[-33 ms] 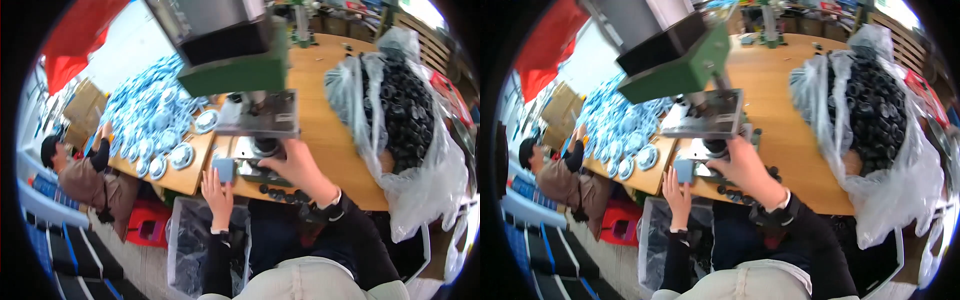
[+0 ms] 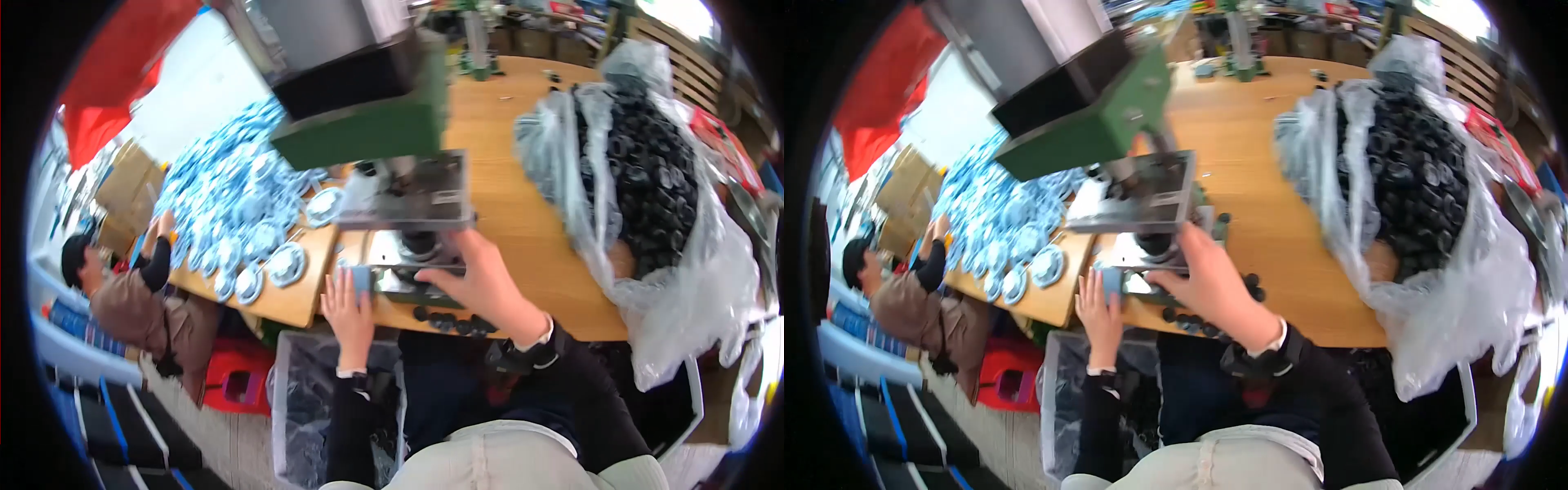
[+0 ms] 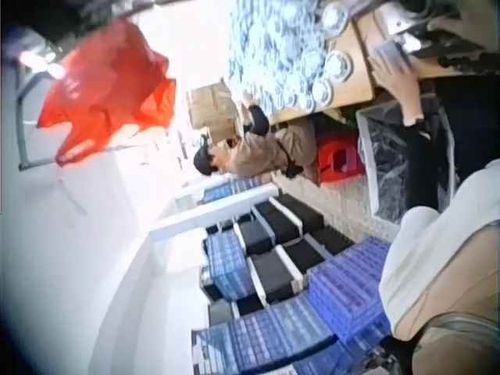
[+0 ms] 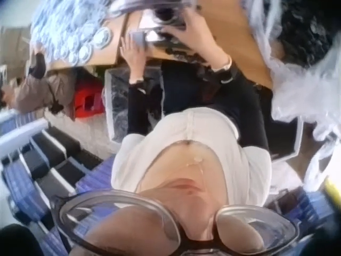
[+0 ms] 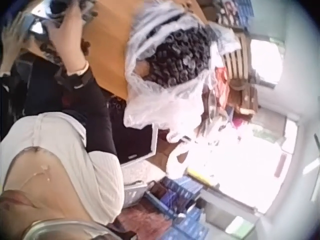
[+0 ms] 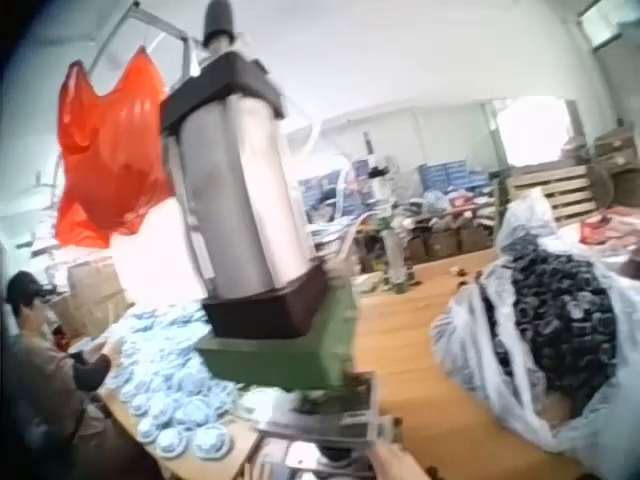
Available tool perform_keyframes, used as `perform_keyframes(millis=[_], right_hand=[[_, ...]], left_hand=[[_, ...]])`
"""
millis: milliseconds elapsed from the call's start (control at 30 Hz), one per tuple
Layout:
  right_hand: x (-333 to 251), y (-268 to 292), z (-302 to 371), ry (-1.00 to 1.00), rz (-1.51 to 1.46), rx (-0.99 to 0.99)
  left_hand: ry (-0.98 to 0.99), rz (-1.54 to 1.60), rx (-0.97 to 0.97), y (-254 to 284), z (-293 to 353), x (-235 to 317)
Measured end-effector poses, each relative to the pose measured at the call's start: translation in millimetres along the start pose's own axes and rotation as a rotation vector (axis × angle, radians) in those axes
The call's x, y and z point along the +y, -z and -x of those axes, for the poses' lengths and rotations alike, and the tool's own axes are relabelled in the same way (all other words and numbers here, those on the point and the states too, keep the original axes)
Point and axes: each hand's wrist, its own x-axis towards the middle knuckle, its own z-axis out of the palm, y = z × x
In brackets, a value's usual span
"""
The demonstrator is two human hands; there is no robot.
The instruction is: Assembling small black plastic components using a pneumatic press and sorting them into containers.
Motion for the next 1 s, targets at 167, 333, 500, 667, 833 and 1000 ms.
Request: perform_keyframes(millis=[167,333,500,667,833,1000], right_hand=[[54.5,97.6,39.3,0.016,0.302,0.381],[157.5,261.5,82.8,-0.499,1.047,0.526],[189.1,266.3,86.7,-0.713,1.339,0.234],[175.8,268.5,93.0,-0.557,1.236,0.326],[92.4,236.1,88.3,-0.153,-0.126,0.411],[46.8,181.8,77.5,-0.01,-0.736,0.31]], left_hand=[[0.072,-0.01,-0.187,-36.2,-8.5,-29.4],[0.065,0.025,-0.227,-40.1,-9.4,-22.0],[0.047,0.496,0.029,-21.4,-9.4,5.4],[0.066,0.807,0.232,21.7,-47.9,89.3],[0.296,1.152,0.335,22.4,-98.3,127.5],[0.294,0.88,0.26,29.2,-107.7,128.9]])
